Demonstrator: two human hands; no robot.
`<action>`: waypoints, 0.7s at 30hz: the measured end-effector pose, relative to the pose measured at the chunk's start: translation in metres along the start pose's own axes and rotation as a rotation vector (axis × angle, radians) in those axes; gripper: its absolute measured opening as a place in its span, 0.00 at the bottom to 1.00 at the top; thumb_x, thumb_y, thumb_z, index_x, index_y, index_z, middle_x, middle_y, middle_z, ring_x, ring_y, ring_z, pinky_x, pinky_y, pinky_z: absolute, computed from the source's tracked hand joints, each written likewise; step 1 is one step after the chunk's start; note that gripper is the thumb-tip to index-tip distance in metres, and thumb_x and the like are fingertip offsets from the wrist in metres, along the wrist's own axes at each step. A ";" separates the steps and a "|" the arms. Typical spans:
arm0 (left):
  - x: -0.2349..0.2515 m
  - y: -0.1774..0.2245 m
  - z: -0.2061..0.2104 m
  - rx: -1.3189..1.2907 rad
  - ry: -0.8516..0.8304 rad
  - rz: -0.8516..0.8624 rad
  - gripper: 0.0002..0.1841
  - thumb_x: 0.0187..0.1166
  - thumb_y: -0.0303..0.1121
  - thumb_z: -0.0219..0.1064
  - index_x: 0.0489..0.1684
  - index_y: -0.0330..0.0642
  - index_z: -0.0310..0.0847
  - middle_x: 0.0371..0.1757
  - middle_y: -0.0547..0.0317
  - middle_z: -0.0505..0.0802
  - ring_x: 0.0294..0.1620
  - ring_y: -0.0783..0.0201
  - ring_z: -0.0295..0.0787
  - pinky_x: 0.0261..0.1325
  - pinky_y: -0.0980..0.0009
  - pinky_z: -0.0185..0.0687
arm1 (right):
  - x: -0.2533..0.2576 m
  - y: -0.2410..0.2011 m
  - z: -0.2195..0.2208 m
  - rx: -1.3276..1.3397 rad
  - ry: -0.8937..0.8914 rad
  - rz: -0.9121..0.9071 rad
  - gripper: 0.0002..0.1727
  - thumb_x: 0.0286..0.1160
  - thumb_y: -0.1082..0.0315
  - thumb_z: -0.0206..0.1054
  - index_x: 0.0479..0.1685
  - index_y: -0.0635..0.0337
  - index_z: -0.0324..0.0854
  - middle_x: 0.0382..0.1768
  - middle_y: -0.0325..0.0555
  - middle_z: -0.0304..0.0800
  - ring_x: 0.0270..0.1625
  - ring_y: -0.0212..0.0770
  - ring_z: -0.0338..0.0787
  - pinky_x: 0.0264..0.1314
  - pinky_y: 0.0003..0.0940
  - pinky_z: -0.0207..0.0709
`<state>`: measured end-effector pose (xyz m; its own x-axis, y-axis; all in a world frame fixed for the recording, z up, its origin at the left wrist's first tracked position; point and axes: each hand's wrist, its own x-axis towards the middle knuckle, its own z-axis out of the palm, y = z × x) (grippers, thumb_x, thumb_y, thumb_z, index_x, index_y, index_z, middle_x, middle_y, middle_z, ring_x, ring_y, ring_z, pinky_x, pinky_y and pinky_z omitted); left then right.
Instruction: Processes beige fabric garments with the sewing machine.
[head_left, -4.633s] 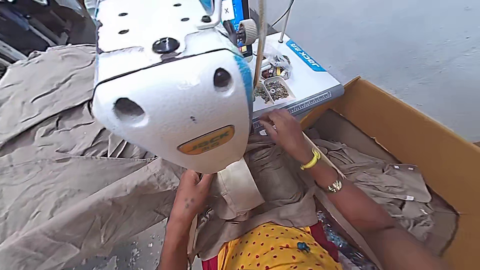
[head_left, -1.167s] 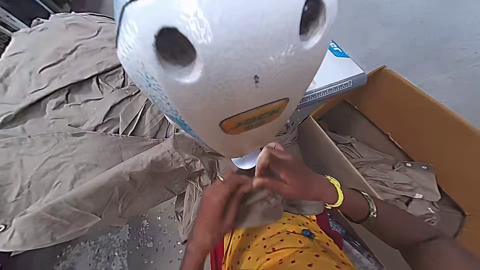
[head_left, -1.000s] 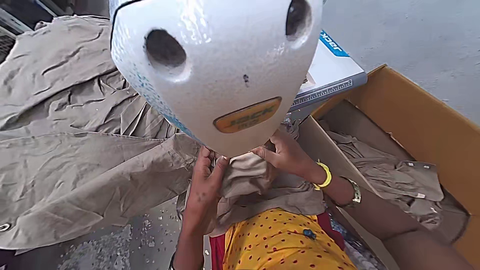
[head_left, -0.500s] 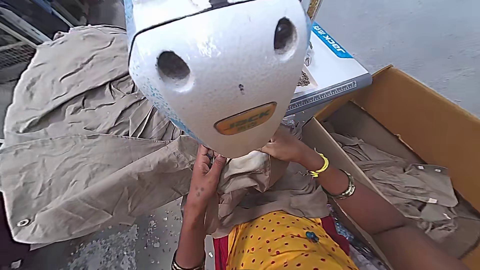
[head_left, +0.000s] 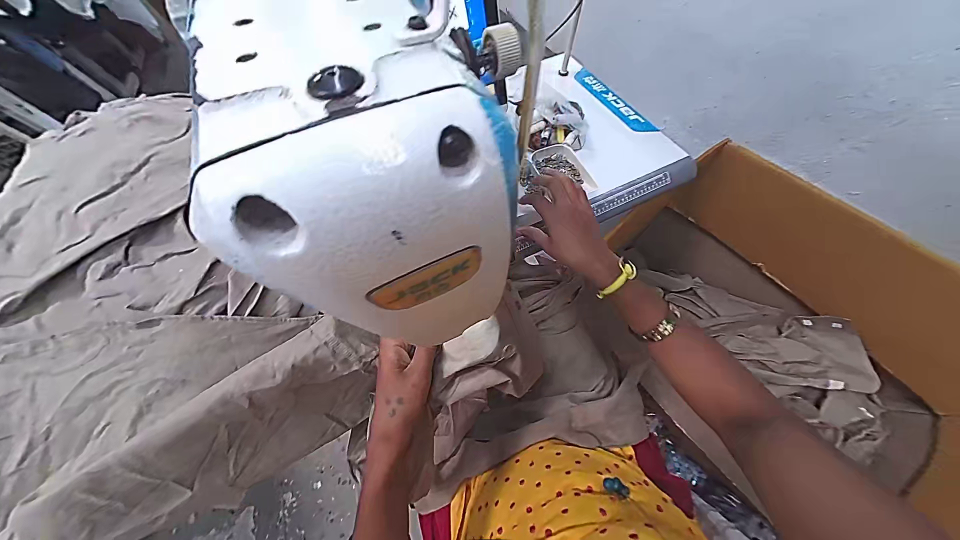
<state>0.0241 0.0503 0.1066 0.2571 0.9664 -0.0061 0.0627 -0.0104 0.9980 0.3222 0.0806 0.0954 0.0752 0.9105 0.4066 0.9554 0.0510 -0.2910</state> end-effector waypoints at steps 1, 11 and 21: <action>0.000 0.000 0.001 -0.013 0.010 0.004 0.12 0.84 0.27 0.57 0.60 0.33 0.67 0.34 0.67 0.87 0.33 0.79 0.87 0.39 0.82 0.86 | 0.008 0.008 0.005 -0.053 0.003 -0.002 0.28 0.70 0.50 0.78 0.62 0.60 0.87 0.79 0.64 0.75 0.88 0.71 0.61 0.86 0.71 0.53; -0.004 0.003 0.008 -0.010 0.068 -0.007 0.15 0.84 0.25 0.57 0.65 0.31 0.66 0.37 0.67 0.88 0.34 0.83 0.87 0.39 0.86 0.85 | 0.053 0.016 0.035 -0.229 -0.150 -0.153 0.35 0.61 0.57 0.84 0.68 0.65 0.81 0.69 0.61 0.82 0.80 0.65 0.74 0.88 0.70 0.50; 0.000 -0.001 0.006 -0.012 0.078 -0.033 0.14 0.83 0.25 0.58 0.62 0.31 0.68 0.34 0.70 0.88 0.32 0.83 0.87 0.37 0.86 0.85 | 0.017 0.039 0.014 0.217 0.171 -0.192 0.09 0.79 0.65 0.70 0.43 0.63 0.92 0.43 0.54 0.93 0.54 0.55 0.91 0.61 0.50 0.82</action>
<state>0.0301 0.0487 0.1054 0.1795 0.9832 -0.0346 0.0578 0.0246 0.9980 0.3564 0.1039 0.0791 -0.0361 0.7945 0.6061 0.8747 0.3184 -0.3653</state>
